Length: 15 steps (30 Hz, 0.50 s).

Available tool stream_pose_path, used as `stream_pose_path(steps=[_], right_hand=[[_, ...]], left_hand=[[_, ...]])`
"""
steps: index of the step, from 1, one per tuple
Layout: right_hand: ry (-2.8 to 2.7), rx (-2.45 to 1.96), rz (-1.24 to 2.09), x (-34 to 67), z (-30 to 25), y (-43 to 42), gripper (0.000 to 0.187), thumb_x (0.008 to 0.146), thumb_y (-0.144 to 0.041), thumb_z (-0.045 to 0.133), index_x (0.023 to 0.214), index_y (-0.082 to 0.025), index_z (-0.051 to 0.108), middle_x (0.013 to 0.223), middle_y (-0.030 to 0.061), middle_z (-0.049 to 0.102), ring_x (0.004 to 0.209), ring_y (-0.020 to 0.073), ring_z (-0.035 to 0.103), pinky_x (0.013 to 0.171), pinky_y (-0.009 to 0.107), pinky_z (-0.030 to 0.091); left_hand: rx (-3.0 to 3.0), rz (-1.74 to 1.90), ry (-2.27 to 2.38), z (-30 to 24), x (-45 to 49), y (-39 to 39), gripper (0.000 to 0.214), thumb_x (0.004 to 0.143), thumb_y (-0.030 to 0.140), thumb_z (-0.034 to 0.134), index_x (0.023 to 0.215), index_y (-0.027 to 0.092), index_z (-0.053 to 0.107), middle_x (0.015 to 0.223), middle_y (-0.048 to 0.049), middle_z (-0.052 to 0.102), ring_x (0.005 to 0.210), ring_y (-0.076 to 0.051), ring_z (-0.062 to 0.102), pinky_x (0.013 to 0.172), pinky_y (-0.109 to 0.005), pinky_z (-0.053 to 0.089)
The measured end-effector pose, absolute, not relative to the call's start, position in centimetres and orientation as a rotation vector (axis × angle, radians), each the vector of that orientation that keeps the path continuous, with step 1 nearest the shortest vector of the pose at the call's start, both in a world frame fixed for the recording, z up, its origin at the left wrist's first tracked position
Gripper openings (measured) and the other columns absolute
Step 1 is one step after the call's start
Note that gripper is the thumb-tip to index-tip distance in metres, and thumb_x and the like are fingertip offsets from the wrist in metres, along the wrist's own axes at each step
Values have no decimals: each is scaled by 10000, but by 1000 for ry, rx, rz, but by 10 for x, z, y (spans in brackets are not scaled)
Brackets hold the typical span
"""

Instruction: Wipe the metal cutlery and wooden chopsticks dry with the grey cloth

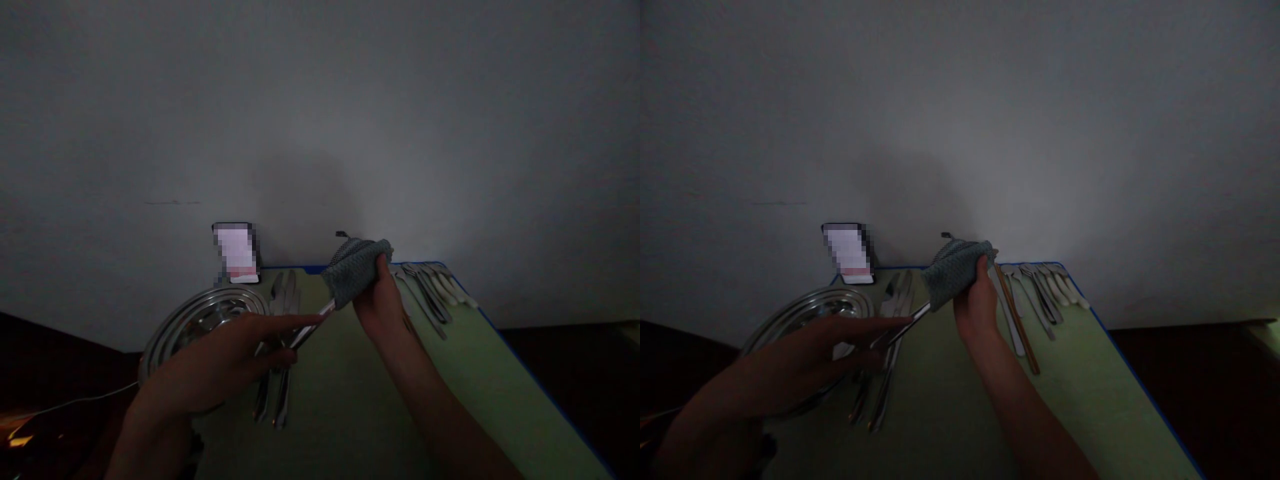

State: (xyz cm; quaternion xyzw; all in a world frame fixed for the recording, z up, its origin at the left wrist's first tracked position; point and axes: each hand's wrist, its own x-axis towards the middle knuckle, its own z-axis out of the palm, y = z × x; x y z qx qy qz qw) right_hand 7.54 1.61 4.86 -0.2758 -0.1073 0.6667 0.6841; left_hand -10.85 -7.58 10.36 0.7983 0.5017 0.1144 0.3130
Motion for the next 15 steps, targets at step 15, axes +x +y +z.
stream_pose_path(steps=[15], right_hand=[[-265,-650,1579,56,40,2,286,800,-413,550,942,-182,640,978,23,687,854,123,639,827,279,501]], left_hand=[[2057,221,1442,104,-111,-78,335,816,316,551,1143,381,588,917,28,673,813,-147,609,731,-241,450]])
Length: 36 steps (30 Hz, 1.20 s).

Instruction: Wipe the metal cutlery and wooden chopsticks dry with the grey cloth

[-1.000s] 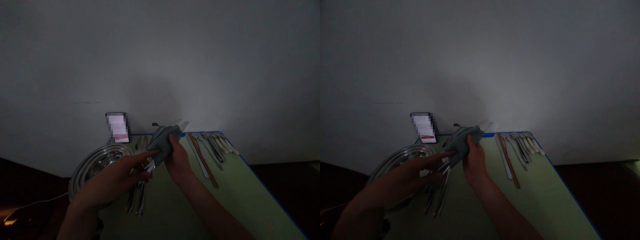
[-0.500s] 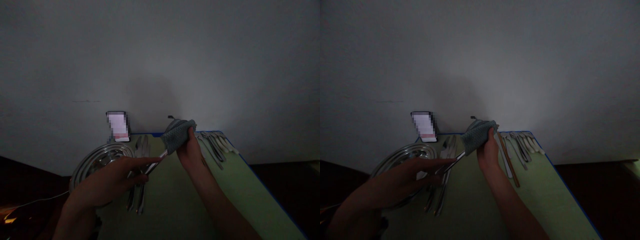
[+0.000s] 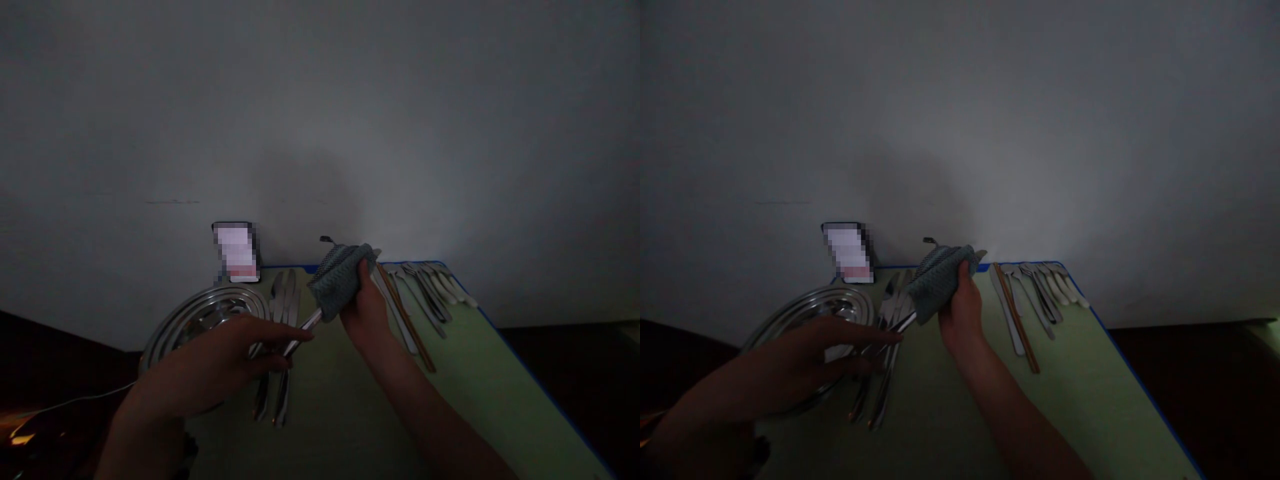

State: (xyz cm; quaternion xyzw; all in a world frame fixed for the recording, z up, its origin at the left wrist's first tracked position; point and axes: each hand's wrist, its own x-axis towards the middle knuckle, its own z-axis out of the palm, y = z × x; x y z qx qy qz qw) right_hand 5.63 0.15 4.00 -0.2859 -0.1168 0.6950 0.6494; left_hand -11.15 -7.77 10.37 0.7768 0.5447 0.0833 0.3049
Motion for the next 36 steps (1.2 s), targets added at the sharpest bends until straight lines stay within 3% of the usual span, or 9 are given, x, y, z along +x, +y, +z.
stream_pose_path(steps=[9,14,20,27,31,36], right_hand=[[-251,-682,1702,40,36,-12,334,785,-435,559,944,-152,637,941,57,694,844,158,653,828,320,509],[-277,-700,1650,45,38,-6,303,808,-411,535,927,-153,641,965,47,687,826,141,650,840,315,506],[-242,-645,1539,71,44,18,262,849,-379,483,952,-193,636,1008,10,678,898,111,627,878,278,479],[-217,-662,1335,102,54,32,256,857,-382,467,946,-208,631,1038,-8,663,943,106,611,910,287,459],[-244,-638,1287,110,54,35,278,842,-416,479,963,-212,623,1038,-3,657,931,108,611,869,281,481],[-241,-650,1310,105,52,33,292,833,-439,487,942,-207,627,1052,11,646,905,112,613,845,291,497]], left_hand=[[2144,243,1361,100,-98,-75,301,833,374,511,1117,335,603,1074,10,653,947,-185,591,843,-307,445],[2078,265,1361,96,-94,-71,264,868,362,452,1043,300,640,985,17,687,881,-159,621,771,-264,471],[2067,255,1309,103,-102,-74,234,839,316,497,991,302,675,986,24,696,896,-155,624,769,-245,473],[2050,326,1360,98,-117,-72,247,884,345,454,1040,316,643,966,24,688,887,-144,615,776,-243,475],[2055,420,1373,95,-126,-72,266,864,340,502,1111,333,600,1056,23,664,953,-148,600,831,-252,466],[2019,428,1201,97,-123,-73,221,820,319,580,1037,310,620,996,41,681,929,-130,612,806,-218,469]])
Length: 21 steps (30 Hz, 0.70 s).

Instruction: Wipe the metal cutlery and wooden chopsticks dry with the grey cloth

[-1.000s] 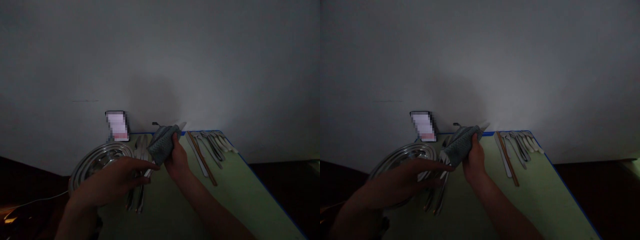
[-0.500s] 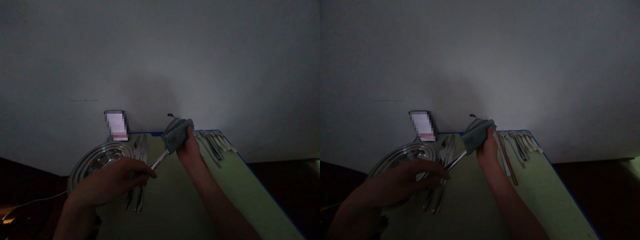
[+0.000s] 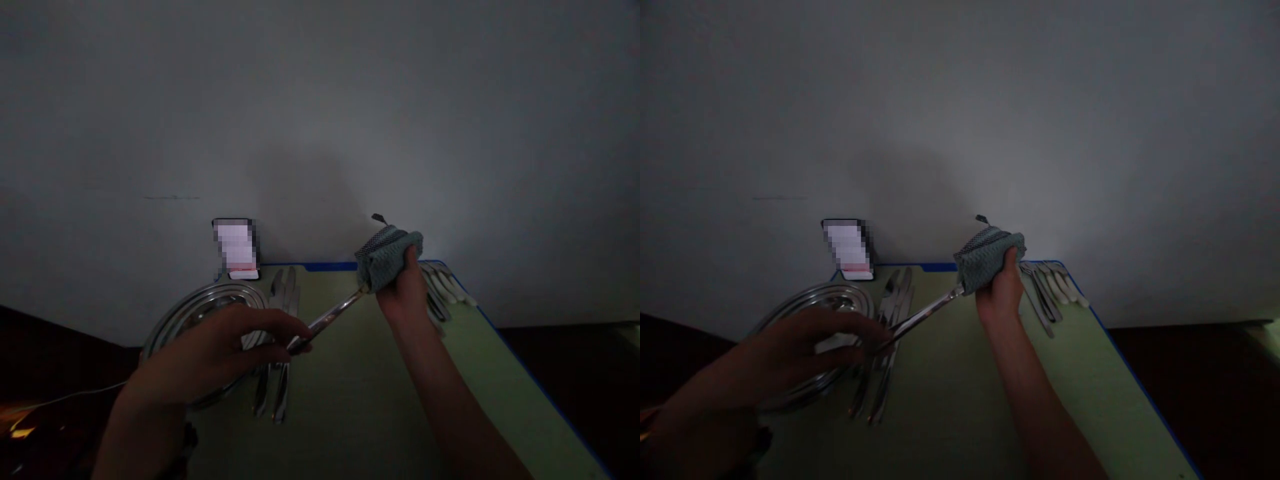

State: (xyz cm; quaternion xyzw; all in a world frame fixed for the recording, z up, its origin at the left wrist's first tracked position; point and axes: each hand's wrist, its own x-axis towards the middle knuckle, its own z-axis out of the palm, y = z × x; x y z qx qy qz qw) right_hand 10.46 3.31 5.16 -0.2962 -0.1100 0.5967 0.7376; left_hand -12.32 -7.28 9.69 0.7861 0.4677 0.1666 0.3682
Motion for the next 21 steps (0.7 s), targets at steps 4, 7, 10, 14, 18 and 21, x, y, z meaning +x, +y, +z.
stream_pose_path(steps=[4,7,10,14,18,21], right_hand=[[-258,-648,1336,93,51,26,270,838,-420,491,938,-211,630,1074,1,637,888,94,610,827,250,497],[-295,-625,1378,84,51,18,274,829,-431,498,951,-218,621,1088,5,628,906,101,604,838,262,491],[-313,-604,1441,75,53,11,271,827,-436,493,952,-227,612,1104,5,617,955,110,589,866,277,474],[-380,-519,1517,69,60,1,196,807,-356,525,930,-229,609,1070,-6,621,959,114,575,875,280,458],[-558,-415,1560,63,60,-8,261,684,-172,626,938,-223,597,951,-22,642,865,113,581,842,279,457],[-699,-405,1617,56,56,-13,381,620,-125,668,980,-218,584,896,-18,652,825,129,589,831,307,458]], left_hand=[[1980,534,1324,97,-111,-68,248,761,333,645,981,243,575,903,39,681,867,-129,619,752,-213,461],[2040,482,1406,97,-104,-62,163,837,368,536,891,234,612,824,45,679,767,-118,618,677,-212,440],[2111,409,1427,97,-100,-58,275,892,390,424,840,251,656,785,49,680,707,-110,607,639,-214,417],[2106,390,1411,96,-97,-57,310,900,399,401,827,247,661,765,49,680,680,-109,599,622,-211,407],[2093,476,1440,95,-97,-56,292,894,390,419,818,231,653,755,48,676,669,-108,598,627,-210,415],[2098,597,1446,94,-100,-55,255,881,377,452,833,222,649,796,42,683,731,-116,613,676,-211,434]])
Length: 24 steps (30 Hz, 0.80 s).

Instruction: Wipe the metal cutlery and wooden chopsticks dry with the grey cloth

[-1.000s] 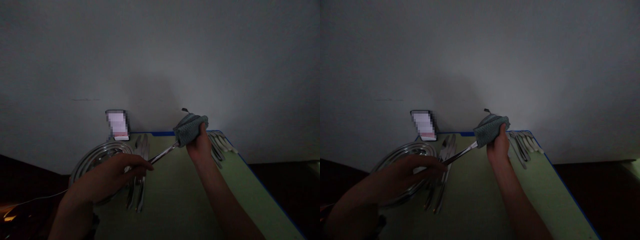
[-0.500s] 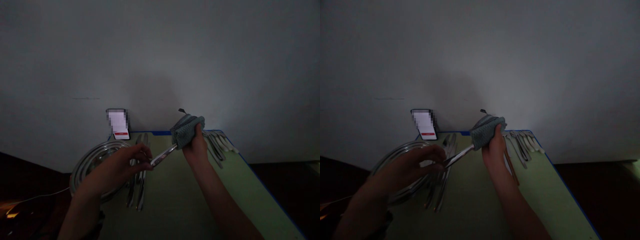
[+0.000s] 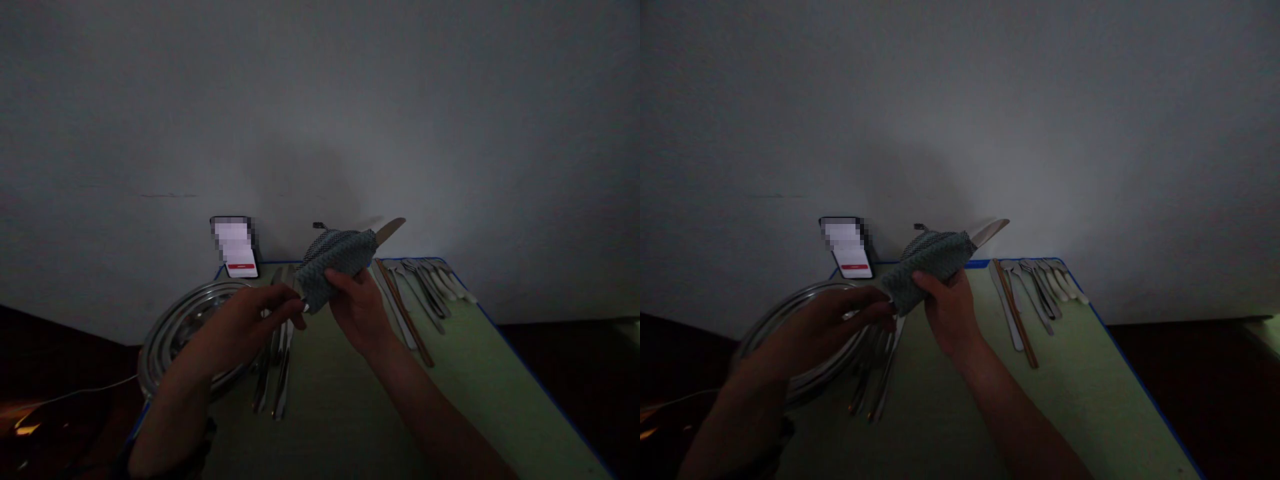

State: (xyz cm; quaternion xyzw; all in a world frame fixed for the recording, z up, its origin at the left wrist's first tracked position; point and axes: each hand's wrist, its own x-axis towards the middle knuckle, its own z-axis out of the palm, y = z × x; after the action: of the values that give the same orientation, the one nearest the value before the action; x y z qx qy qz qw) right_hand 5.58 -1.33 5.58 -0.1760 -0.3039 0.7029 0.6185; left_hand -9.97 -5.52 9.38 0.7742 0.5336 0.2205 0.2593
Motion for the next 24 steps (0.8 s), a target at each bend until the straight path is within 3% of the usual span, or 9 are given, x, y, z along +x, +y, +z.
stream_pose_path(steps=[7,12,24], right_hand=[[-870,-596,1586,48,47,-18,375,600,-216,739,942,-202,584,957,25,664,872,154,607,833,321,463],[-875,-642,1514,48,47,-19,270,675,-317,689,899,-181,622,984,50,667,916,171,608,870,343,461],[-643,-564,1473,64,56,-6,187,744,-321,629,890,-205,643,1006,13,671,935,129,612,895,299,455]], left_hand=[[2095,702,1440,92,-104,-55,243,874,345,457,815,199,642,785,23,690,709,-121,618,649,-215,459],[2115,667,1448,94,-102,-54,247,881,346,442,814,199,629,764,29,684,694,-113,616,650,-214,454],[2080,588,1494,102,-101,-64,255,890,398,425,886,224,611,796,34,667,706,-113,597,627,-210,430]])
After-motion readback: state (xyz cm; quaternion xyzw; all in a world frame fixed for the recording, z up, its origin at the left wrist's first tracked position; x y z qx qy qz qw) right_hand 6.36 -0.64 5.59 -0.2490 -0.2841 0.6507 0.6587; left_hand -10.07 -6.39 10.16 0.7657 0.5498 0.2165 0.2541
